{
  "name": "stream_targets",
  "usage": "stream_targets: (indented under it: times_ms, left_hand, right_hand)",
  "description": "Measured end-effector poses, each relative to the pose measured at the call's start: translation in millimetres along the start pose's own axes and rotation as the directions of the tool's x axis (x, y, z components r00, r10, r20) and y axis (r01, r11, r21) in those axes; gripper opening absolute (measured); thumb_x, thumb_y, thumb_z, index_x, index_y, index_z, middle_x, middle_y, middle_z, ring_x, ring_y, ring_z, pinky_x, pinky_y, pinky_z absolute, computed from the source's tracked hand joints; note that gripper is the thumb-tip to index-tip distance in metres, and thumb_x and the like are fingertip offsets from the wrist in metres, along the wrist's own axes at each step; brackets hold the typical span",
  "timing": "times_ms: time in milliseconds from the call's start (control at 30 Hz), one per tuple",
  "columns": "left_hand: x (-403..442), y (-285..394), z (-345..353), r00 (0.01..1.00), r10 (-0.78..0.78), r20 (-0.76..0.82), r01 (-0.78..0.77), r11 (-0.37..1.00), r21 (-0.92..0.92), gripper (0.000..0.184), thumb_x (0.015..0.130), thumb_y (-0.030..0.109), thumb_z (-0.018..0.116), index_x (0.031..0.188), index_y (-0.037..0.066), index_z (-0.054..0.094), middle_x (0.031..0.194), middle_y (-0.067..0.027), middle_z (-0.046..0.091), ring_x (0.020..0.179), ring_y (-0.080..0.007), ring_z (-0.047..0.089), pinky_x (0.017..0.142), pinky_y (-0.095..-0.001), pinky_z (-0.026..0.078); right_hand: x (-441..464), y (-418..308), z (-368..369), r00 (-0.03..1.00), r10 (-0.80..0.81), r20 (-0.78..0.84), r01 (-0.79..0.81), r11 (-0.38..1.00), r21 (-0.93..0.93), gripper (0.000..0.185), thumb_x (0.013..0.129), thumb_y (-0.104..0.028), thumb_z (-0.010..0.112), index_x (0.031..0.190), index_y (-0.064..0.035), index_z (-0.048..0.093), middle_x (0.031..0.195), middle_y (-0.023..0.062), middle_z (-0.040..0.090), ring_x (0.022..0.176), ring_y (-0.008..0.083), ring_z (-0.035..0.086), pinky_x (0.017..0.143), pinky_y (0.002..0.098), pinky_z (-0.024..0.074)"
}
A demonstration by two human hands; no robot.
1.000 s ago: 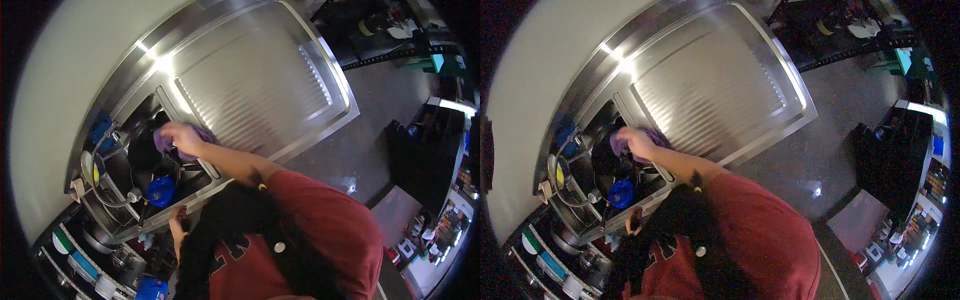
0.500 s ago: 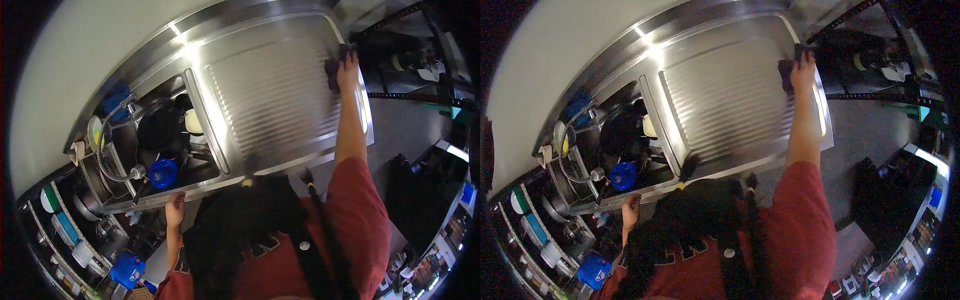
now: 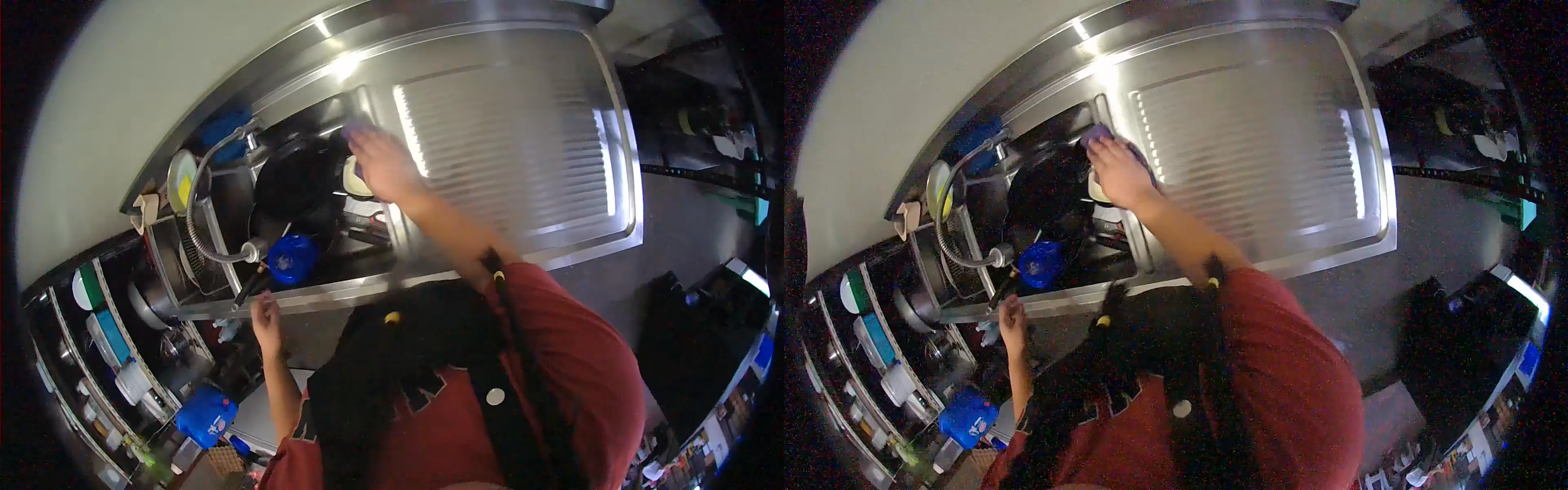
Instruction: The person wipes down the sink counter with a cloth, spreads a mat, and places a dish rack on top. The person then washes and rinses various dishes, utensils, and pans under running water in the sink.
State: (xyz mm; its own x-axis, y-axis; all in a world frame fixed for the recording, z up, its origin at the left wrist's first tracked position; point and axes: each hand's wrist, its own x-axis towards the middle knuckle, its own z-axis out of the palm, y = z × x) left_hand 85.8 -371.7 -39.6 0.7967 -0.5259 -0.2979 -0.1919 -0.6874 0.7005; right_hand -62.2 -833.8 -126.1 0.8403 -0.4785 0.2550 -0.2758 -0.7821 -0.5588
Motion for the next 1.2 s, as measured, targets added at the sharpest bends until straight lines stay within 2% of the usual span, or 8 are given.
stream_targets:
  times_ms: [267,367,567,633,800,967,1067,1200]
  left_hand:
    - [99.1,81.1,-48.0,0.977,0.156,0.147,-0.129,0.975,-0.178,0.109,0.071,-0.003,0.080,0.158,0.016,0.017,0.158,-0.0112,0.028,0.134,-0.0323,0.045,0.102,-0.0488,0.046]
    - [133.5,78.6,-52.2,0.896,0.295,0.333,-0.210,0.940,-0.268,0.103,0.070,-0.004,0.081,0.155,0.015,0.027,0.157,-0.0081,0.032,0.136,-0.0286,0.044,0.102,-0.0444,0.048]
    - [167.4,52.9,-49.6,0.662,0.530,0.529,-0.375,0.846,-0.378,0.054,0.077,-0.010,0.071,0.127,0.006,0.059,0.141,-0.0124,0.051,0.129,-0.0261,0.053,0.105,-0.0354,0.046]
    - [176.9,48.5,-49.3,0.626,0.583,0.518,-0.449,0.812,-0.372,0.052,0.078,-0.009,0.071,0.126,0.005,0.059,0.139,-0.0143,0.052,0.128,-0.0289,0.053,0.105,-0.0368,0.045]
    - [177.9,53.9,-57.5,0.555,0.664,0.501,-0.511,0.747,-0.425,0.051,0.078,-0.009,0.068,0.127,0.003,0.057,0.134,-0.0167,0.054,0.128,-0.0332,0.053,0.107,-0.0385,0.044]
    - [171.9,39.9,-45.4,0.596,0.609,0.523,-0.252,0.761,-0.598,0.049,0.079,-0.014,0.064,0.124,0.004,0.059,0.132,-0.0096,0.047,0.129,-0.0257,0.051,0.109,-0.0350,0.043]
    - [175.9,40.5,-43.2,0.540,0.703,0.463,-0.432,0.703,-0.565,0.051,0.080,-0.013,0.065,0.127,0.005,0.056,0.138,-0.0110,0.050,0.127,-0.0244,0.053,0.106,-0.0360,0.046]
    - [182.2,30.9,-40.7,0.513,0.738,0.438,-0.567,0.674,-0.473,0.051,0.079,-0.011,0.067,0.126,0.005,0.056,0.136,-0.0126,0.052,0.125,-0.0271,0.054,0.105,-0.0364,0.046]
  right_hand:
    - [-12.5,-117.0,117.7,0.996,0.080,-0.029,-0.047,0.801,0.597,0.029,0.078,0.001,0.062,0.104,-0.0067,0.072,0.104,0.0114,0.071,0.097,0.0305,0.067,0.090,0.0409,0.0533]
    - [52.2,-157.4,112.1,0.877,0.367,-0.310,-0.067,0.733,0.677,0.048,0.078,0.001,0.063,0.125,-0.0112,0.065,0.117,0.0151,0.068,0.105,0.0286,0.067,0.096,0.0373,0.0507]
    - [170.4,-182.2,149.1,0.925,0.373,0.075,-0.356,0.781,0.513,0.054,0.084,-0.015,0.066,0.137,-0.0159,0.058,0.111,0.0212,0.066,0.103,0.0375,0.066,0.088,0.0439,0.0528]
    - [178.9,-191.3,182.6,0.957,0.242,0.162,-0.226,0.968,-0.112,0.053,0.092,-0.023,0.057,0.145,-0.0186,0.051,0.116,0.0208,0.064,0.105,0.0384,0.065,0.089,0.0449,0.0530]
    - [161.9,-217.0,197.8,0.843,0.413,0.345,-0.431,0.902,-0.028,0.061,0.092,-0.020,0.054,0.151,-0.0142,0.039,0.121,0.0195,0.061,0.106,0.0381,0.064,0.089,0.0455,0.0531]
    - [154.5,-237.2,186.3,0.747,0.572,-0.339,-0.403,0.795,0.453,0.072,0.080,-0.013,0.066,0.147,-0.0118,0.040,0.118,0.0212,0.060,0.102,0.0390,0.064,0.088,0.0469,0.0524]
    - [179.3,-201.5,204.7,0.836,0.548,-0.039,-0.454,0.729,0.512,0.075,0.080,-0.017,0.067,0.149,-0.0125,0.038,0.118,0.0236,0.060,0.098,0.0397,0.065,0.087,0.0473,0.0525]
    - [181.9,-204.0,193.2,0.861,0.505,0.064,-0.504,0.863,-0.032,0.062,0.091,-0.016,0.056,0.149,-0.0296,0.040,0.118,0.0217,0.056,0.092,0.0418,0.067,0.083,0.0502,0.0545]
